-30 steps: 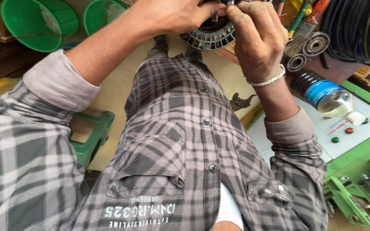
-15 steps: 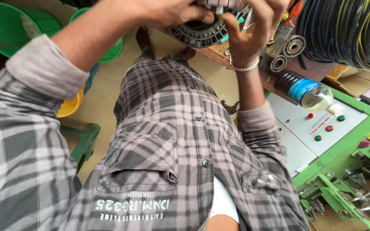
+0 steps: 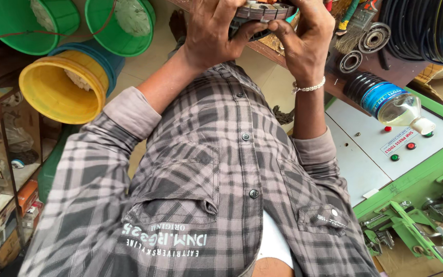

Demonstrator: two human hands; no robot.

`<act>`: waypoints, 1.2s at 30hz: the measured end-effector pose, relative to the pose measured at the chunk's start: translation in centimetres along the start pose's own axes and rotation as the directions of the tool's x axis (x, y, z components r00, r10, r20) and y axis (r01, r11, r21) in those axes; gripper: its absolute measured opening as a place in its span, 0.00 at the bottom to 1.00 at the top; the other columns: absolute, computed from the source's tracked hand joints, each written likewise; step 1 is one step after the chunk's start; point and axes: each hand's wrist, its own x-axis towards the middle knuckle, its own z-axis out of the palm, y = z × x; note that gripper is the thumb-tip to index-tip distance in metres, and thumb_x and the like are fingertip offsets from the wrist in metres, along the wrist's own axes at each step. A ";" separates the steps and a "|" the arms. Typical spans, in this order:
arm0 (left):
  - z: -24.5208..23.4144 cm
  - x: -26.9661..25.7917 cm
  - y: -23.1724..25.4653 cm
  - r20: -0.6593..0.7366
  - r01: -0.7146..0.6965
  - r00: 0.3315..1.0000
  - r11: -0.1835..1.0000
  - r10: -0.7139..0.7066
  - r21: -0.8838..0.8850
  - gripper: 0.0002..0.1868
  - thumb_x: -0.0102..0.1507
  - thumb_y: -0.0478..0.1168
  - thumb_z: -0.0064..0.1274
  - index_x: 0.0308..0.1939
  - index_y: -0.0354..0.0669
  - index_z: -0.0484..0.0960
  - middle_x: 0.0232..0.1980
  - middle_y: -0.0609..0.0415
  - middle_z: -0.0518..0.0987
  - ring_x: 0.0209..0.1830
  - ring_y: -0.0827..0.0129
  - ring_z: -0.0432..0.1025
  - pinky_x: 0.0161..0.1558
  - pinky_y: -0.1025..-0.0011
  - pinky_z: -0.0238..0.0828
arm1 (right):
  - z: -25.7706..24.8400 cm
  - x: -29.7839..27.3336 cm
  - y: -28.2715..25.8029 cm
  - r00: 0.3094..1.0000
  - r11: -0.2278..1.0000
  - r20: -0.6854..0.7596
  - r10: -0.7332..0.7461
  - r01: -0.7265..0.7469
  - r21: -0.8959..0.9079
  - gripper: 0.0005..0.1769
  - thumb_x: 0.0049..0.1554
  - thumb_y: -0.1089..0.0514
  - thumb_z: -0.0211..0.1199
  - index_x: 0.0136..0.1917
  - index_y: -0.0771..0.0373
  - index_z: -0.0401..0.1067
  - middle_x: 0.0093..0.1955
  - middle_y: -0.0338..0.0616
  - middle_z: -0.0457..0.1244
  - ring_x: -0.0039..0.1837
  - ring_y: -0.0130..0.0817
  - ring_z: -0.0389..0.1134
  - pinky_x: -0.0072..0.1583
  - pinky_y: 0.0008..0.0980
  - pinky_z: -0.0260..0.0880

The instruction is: The person works on a stator assembly at a cluttered workbench. They use pliers to cut and strip wire ends, then insert and secure the wires into the stator slots using a screwdriver. The person repeats this process for multiple wires.

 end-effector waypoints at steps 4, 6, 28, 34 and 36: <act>0.3 0.0 -0.2 -0.038 -0.024 0.999 0.998 0.026 0.052 0.21 0.71 0.55 0.67 0.54 0.48 0.77 0.49 0.57 0.77 0.48 0.63 0.72 0.47 0.59 0.63 | 0.8 -0.5 -0.8 0.998 0.987 -0.049 -0.028 0.019 -0.162 0.24 0.66 0.53 0.76 0.66 0.70 0.73 0.61 0.46 0.67 0.60 0.33 0.68 0.62 0.29 0.69; 0.3 0.1 -0.2 -0.053 -0.040 0.998 0.998 0.042 0.038 0.20 0.71 0.53 0.66 0.55 0.47 0.77 0.50 0.57 0.77 0.50 0.63 0.72 0.48 0.59 0.63 | 1.4 -0.3 -1.1 0.996 0.978 -0.065 -0.054 0.039 -0.207 0.23 0.66 0.51 0.74 0.66 0.68 0.73 0.60 0.46 0.67 0.59 0.34 0.68 0.60 0.29 0.69; -0.6 1.1 0.5 -0.083 -0.052 0.996 0.994 0.045 -0.095 0.19 0.70 0.48 0.68 0.52 0.43 0.75 0.51 0.54 0.79 0.49 0.61 0.72 0.52 0.60 0.65 | 3.0 -0.1 -4.9 0.991 0.970 -0.101 -0.093 0.067 -0.234 0.17 0.66 0.60 0.72 0.64 0.65 0.73 0.65 0.44 0.67 0.68 0.37 0.65 0.68 0.33 0.68; -1.2 1.9 0.9 -0.081 -0.053 0.996 0.993 0.045 -0.101 0.19 0.68 0.48 0.68 0.51 0.43 0.76 0.51 0.54 0.78 0.48 0.60 0.71 0.51 0.59 0.65 | 3.8 -0.1 -4.6 0.981 0.961 -0.151 -0.125 0.082 -0.264 0.14 0.67 0.60 0.69 0.64 0.65 0.73 0.67 0.43 0.67 0.71 0.38 0.63 0.72 0.34 0.66; -1.3 2.3 0.9 -0.095 -0.060 0.994 0.991 0.048 -0.122 0.20 0.68 0.47 0.69 0.52 0.43 0.75 0.51 0.53 0.77 0.50 0.58 0.71 0.52 0.58 0.66 | 3.7 -0.1 -4.4 0.981 0.962 -0.147 -0.125 0.084 -0.259 0.15 0.67 0.61 0.69 0.65 0.65 0.73 0.67 0.44 0.67 0.72 0.38 0.63 0.75 0.35 0.64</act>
